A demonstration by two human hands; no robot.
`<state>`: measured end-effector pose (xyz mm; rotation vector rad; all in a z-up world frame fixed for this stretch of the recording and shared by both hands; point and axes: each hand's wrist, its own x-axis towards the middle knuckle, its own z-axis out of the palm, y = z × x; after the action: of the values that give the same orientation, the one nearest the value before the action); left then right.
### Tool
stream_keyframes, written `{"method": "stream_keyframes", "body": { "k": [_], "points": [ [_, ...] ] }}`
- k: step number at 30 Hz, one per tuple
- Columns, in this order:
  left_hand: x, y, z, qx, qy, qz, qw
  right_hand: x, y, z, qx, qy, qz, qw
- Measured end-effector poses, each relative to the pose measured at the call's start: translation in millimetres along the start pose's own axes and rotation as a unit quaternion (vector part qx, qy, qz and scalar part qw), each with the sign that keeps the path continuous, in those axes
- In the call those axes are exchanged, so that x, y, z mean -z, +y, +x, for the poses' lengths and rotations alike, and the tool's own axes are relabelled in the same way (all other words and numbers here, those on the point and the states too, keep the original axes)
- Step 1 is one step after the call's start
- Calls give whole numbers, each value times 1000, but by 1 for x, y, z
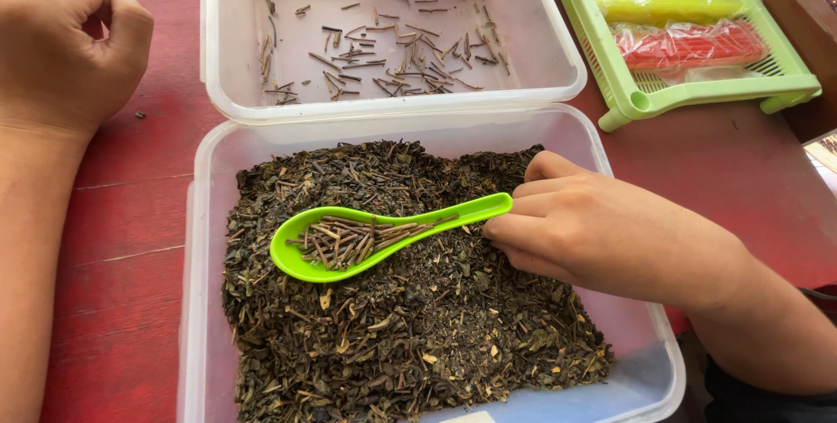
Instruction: The person sorts dried herbs by hand, picking out small sticks and twigs from a large container filled with loose dried leaves. The person transfers the removed sticks into a separate, smaller container placed nearby on the table.
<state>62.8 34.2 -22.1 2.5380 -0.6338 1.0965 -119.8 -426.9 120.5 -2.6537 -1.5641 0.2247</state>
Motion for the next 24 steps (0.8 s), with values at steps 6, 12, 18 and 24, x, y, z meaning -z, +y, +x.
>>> {"method": "stream_keyframes", "body": {
  "k": [6,12,18,24],
  "points": [
    [5,6,3,4,-8,-14,1000,2,-7,1,4,12,-124,992],
    [3,5,3,12,-17,-29,999,-1,-12,1,18,17,-173,985],
    [1,2,1,16,-26,-13,999,-3,-13,1,7,6,-151,989],
    [-4,-2,-1,34,-33,-26,999,-3,-10,2,27,1,-149,988]
  ]
}}
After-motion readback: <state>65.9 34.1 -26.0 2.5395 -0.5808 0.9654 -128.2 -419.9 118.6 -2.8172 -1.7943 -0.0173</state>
